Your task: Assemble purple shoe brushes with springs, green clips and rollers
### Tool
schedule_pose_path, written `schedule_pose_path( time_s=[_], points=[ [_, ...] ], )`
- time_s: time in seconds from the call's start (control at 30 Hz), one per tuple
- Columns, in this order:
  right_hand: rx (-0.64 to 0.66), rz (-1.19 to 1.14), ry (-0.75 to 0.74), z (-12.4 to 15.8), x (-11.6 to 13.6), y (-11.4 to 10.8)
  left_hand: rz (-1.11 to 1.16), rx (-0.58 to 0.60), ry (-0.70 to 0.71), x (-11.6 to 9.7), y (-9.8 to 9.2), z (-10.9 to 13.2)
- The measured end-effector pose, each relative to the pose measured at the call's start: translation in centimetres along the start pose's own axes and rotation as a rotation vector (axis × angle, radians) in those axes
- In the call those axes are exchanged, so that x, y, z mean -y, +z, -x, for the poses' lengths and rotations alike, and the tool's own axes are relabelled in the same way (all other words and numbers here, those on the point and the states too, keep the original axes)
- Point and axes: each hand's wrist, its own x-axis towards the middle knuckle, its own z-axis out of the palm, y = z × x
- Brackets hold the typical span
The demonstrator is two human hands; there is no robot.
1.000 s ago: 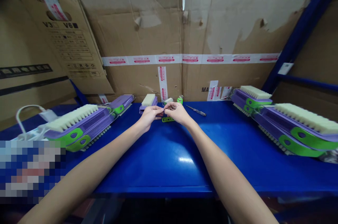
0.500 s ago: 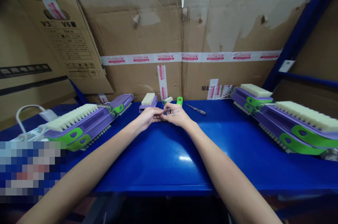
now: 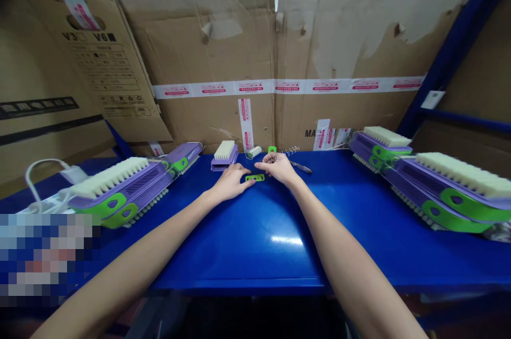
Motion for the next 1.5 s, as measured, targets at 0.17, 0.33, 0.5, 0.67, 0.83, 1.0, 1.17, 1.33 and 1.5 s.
schedule_pose_path(
  time_s=[0.17, 0.33, 0.5, 0.67, 0.83, 1.0, 1.17, 1.33, 1.5],
  points=[
    [0.040, 0.026, 0.011, 0.1, -0.2, -0.1, -0.004, 0.039, -0.043, 0.1, -0.1, -0.3],
    [0.089, 0.120, -0.112, 0.1, -0.4, 0.7, 0.229, 0.040, -0.206, 0.4, -0.1, -0.8],
    [0.128, 0.151, -0.207, 0.1, -0.6, 1.6, 0.604, 0.003, -0.357, 0.0, 0.0, -0.9],
    [0.092, 0.210, -0.274, 0.1, -0.3, 1.6, 0.753, 0.111, -0.281, -0.5, -0.3, -0.8],
    [0.079, 0.187, -0.286, 0.2, 0.1, 1.5, 0.809, 0.215, -0.165, -0.2, -0.5, -0.7],
    [0.083, 0.178, -0.287, 0.2, 0.2, 1.6, 0.835, 0.219, -0.193, -0.5, -0.4, -0.7],
    [0.095, 0.156, -0.269, 0.3, 0.1, 1.7, 0.827, 0.193, -0.171, -1.1, -0.3, -0.6],
    [0.060, 0.156, -0.260, 0.2, 0.2, 1.8, 0.783, 0.163, -0.152, -1.3, -0.3, -0.4],
    [0.041, 0.136, -0.244, 0.4, 0.5, 2.0, 0.750, 0.165, -0.128, -1.3, -0.3, -0.4]
  ],
)
